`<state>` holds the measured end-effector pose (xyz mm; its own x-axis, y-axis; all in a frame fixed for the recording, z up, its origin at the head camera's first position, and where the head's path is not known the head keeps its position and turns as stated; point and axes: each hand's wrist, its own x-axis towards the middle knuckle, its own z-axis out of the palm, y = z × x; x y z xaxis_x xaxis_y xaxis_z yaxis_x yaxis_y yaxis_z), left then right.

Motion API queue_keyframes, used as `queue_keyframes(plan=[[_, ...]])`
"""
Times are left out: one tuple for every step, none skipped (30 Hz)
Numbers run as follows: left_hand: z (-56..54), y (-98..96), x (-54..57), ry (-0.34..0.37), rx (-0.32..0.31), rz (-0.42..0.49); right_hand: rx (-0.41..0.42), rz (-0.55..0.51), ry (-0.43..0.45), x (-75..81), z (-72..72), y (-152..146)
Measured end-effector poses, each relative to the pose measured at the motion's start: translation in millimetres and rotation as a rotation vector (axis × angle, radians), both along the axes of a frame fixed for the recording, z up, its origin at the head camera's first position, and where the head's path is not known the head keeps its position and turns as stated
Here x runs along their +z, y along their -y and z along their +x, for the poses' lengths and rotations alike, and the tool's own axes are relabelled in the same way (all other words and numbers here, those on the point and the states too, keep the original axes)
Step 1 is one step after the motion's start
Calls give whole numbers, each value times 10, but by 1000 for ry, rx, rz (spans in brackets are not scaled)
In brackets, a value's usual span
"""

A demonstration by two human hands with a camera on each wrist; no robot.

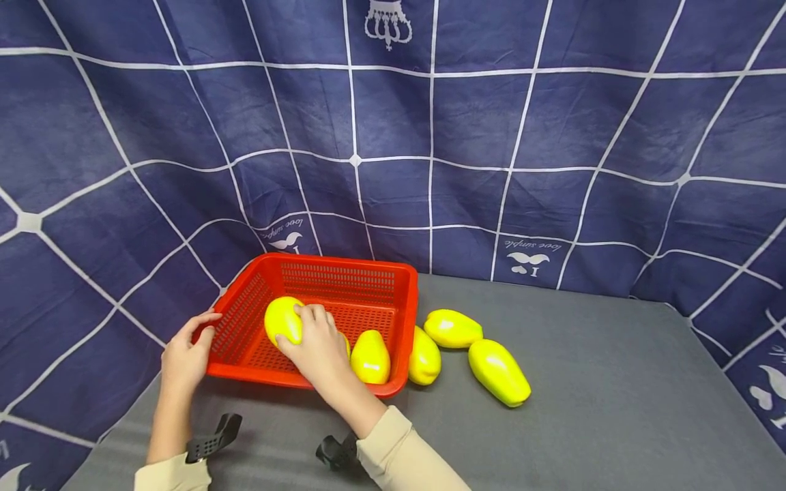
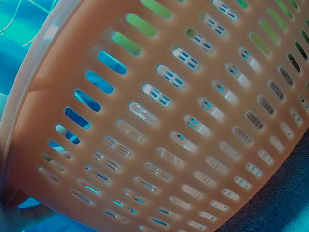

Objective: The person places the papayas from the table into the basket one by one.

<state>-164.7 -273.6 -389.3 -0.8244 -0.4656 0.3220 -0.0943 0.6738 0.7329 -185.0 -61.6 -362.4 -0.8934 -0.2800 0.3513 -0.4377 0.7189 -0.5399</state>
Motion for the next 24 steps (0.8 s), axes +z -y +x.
queue_keyframes(plan=[[5,3,2,6,1,0,-6,14,17,3,-17,38],[11,4,4,10,0,1,-13,30,35,4,-32,71],[14,5,4,13,-1,2,-18,46,53,5,-42,101],[16,5,3,15,-3,3,-23,63,71,4,-51,128],[18,5,4,18,-4,2,-27,81,88,2,-58,154],[20,4,6,21,-5,0,-31,101,100,-4,-64,179],[18,3,7,20,-5,-1,-38,122,110,-11,-68,203],[15,3,7,19,-6,0,-44,151,116,-21,-69,224],[10,2,4,18,-3,-2,-48,176,119,-30,-71,244],[10,4,0,19,1,-2,-50,202,124,-42,-72,266],[10,4,-3,19,4,-2,-50,228,127,-51,-69,284],[8,4,-6,18,7,0,-47,252,134,-59,-68,298],[9,4,-9,17,7,1,-43,279,139,-65,-64,310],[11,4,-10,18,7,2,-35,299,143,-69,-62,316],[10,3,-11,16,8,2,-27,316,147,-71,-62,321],[10,1,-8,12,6,2,-18,333,149,-73,-60,323],[10,1,-5,9,3,2,-10,350,146,-74,-59,325],[10,1,-3,6,2,1,-2,364,143,-74,-59,326],[9,-1,-2,4,1,1,2,376,138,-74,-57,323],[7,-3,-2,1,2,-1,6,384,133,-74,-56,319],[5,-5,-1,-1,2,-1,8,392,124,-76,-57,317],[5,-5,1,0,2,0,9,400,117,-76,-56,315],[5,-7,2,0,3,1,10,404,112,-77,-56,312],[5,-8,2,1,3,2,11,405,107,-77,-55,305]])
